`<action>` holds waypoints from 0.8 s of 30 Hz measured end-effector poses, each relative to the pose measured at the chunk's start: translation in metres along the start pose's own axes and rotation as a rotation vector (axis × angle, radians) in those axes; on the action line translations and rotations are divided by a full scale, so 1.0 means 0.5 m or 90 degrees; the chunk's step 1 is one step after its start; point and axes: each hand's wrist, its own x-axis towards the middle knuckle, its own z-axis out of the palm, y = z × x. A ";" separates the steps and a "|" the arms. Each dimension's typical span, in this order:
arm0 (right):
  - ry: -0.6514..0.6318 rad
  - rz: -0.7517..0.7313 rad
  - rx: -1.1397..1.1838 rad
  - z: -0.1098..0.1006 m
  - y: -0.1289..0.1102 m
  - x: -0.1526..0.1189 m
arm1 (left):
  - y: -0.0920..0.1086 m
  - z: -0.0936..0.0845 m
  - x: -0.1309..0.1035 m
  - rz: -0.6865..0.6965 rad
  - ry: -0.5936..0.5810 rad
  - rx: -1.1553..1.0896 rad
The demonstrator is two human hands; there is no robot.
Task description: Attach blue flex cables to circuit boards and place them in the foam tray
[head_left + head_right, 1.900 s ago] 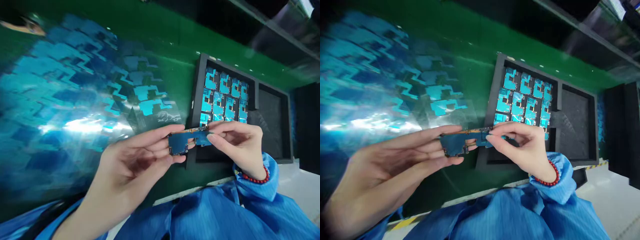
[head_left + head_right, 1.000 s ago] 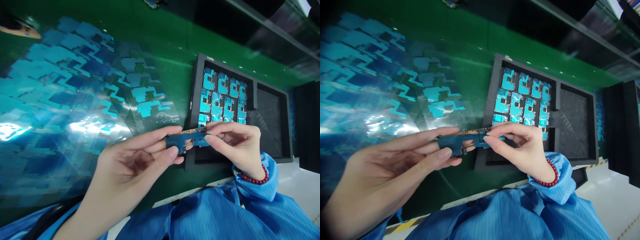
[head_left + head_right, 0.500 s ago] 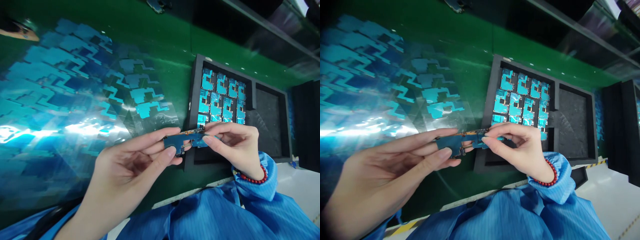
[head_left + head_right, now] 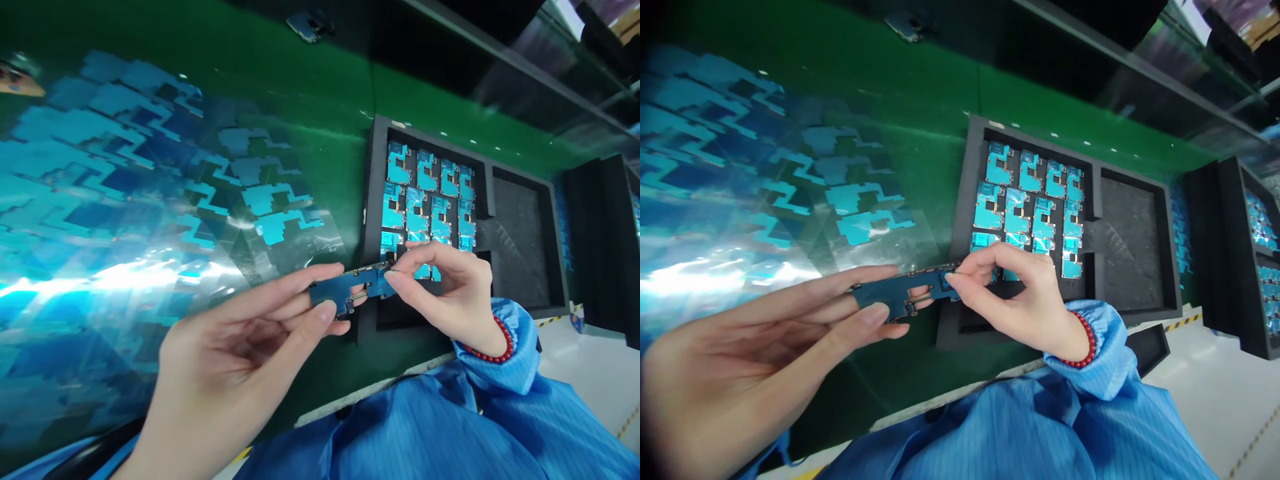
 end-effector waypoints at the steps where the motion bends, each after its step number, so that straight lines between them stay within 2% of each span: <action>1: 0.002 0.001 -0.001 0.000 0.000 0.000 | -0.001 -0.001 0.000 0.000 -0.001 0.000; 10: 0.096 0.035 -0.003 0.003 0.003 0.002 | 0.003 0.002 0.004 -0.022 -0.009 -0.040; 14: 0.034 0.078 0.093 0.000 0.004 0.008 | -0.004 -0.001 0.014 -0.003 -0.087 -0.061; 16: 0.015 0.098 0.140 -0.017 0.007 0.006 | -0.012 -0.003 0.020 0.023 -0.121 -0.069; 21: 0.072 0.222 0.113 -0.090 0.035 -0.041 | -0.027 -0.008 0.039 0.094 -0.139 -0.169; 24: 0.019 0.322 0.100 -0.105 0.057 -0.082 | -0.026 -0.007 0.048 0.071 -0.128 -0.172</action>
